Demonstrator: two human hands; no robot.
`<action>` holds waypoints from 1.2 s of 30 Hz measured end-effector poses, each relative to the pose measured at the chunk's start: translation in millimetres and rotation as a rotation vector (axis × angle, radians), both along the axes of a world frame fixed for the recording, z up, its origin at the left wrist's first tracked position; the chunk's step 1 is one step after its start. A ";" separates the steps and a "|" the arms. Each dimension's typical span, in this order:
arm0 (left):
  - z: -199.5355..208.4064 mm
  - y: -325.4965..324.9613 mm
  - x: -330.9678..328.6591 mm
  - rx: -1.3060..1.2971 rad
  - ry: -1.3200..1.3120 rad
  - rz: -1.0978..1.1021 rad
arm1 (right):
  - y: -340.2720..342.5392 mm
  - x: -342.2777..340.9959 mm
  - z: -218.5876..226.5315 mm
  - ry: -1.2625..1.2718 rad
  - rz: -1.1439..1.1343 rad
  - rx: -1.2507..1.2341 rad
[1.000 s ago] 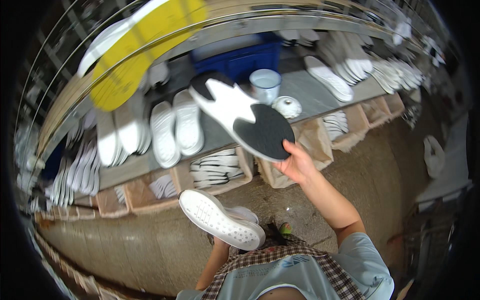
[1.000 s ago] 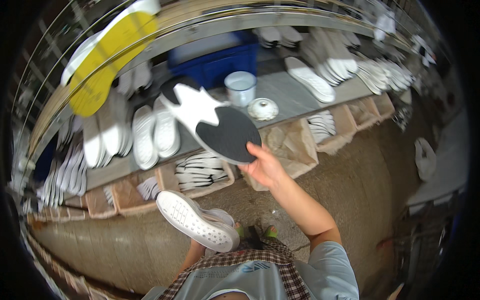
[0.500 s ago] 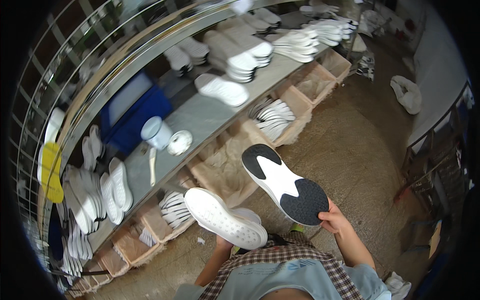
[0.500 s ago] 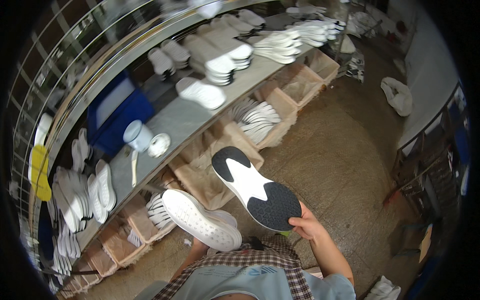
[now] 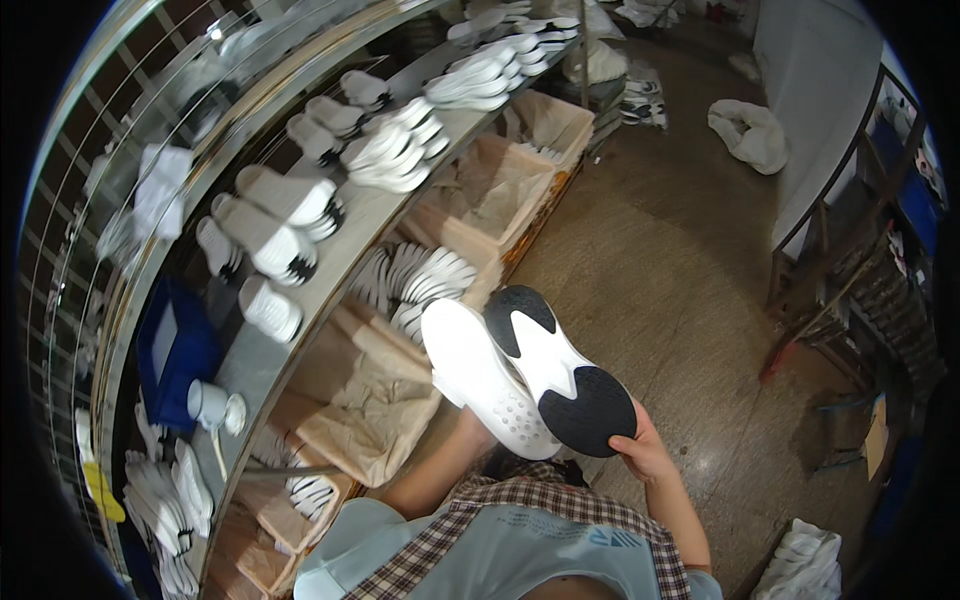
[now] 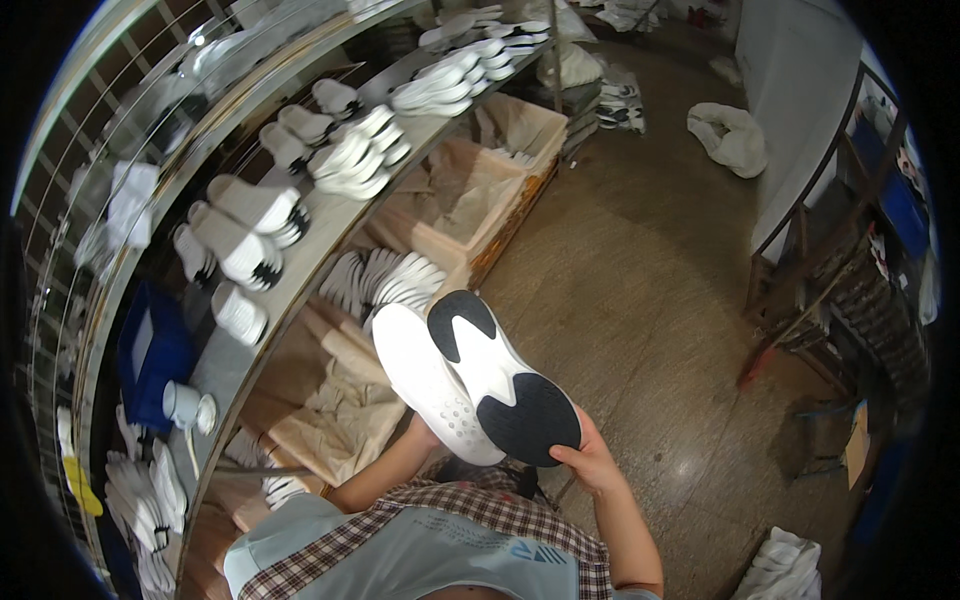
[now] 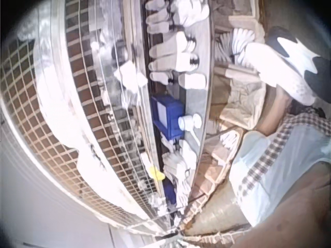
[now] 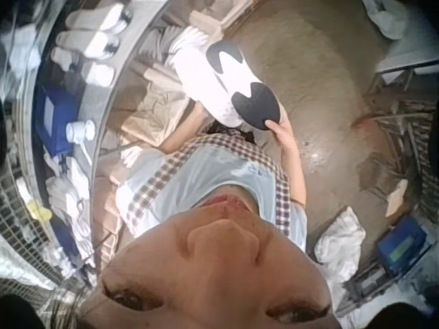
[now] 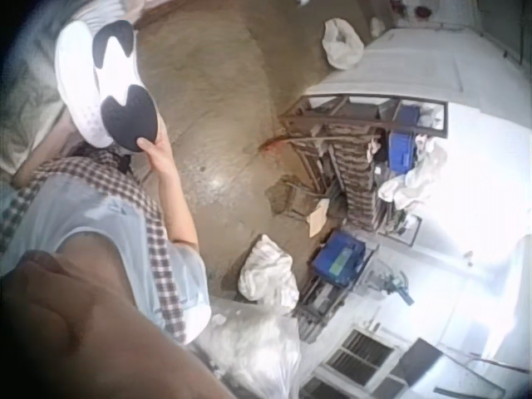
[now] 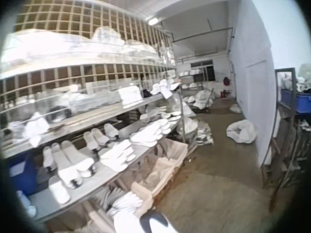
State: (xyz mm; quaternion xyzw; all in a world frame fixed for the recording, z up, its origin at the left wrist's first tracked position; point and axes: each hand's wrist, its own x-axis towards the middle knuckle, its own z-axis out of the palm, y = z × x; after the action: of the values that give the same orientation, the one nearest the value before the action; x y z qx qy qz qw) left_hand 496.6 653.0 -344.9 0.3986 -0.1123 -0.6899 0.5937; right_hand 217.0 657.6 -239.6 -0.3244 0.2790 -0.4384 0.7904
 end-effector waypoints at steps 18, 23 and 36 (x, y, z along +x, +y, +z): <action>-29.6 -515.6 -255.2 0.079 -0.076 -0.406 | -435.4 -191.8 -13.0 0.374 -0.122 -0.177; -60.7 -640.7 -341.8 0.111 -0.167 -0.379 | -572.1 -295.1 -22.5 0.423 -0.032 -0.063; -51.3 -964.6 -542.2 0.204 -0.226 -0.182 | -943.4 -462.6 -8.1 0.405 0.145 -0.029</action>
State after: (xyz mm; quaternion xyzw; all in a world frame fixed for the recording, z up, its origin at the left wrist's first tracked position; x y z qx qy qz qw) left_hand -45.7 -311.5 -396.2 0.5200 -0.1435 -0.6992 0.4691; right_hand -245.6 -285.8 -247.7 -0.4363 0.4016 -0.3100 0.7431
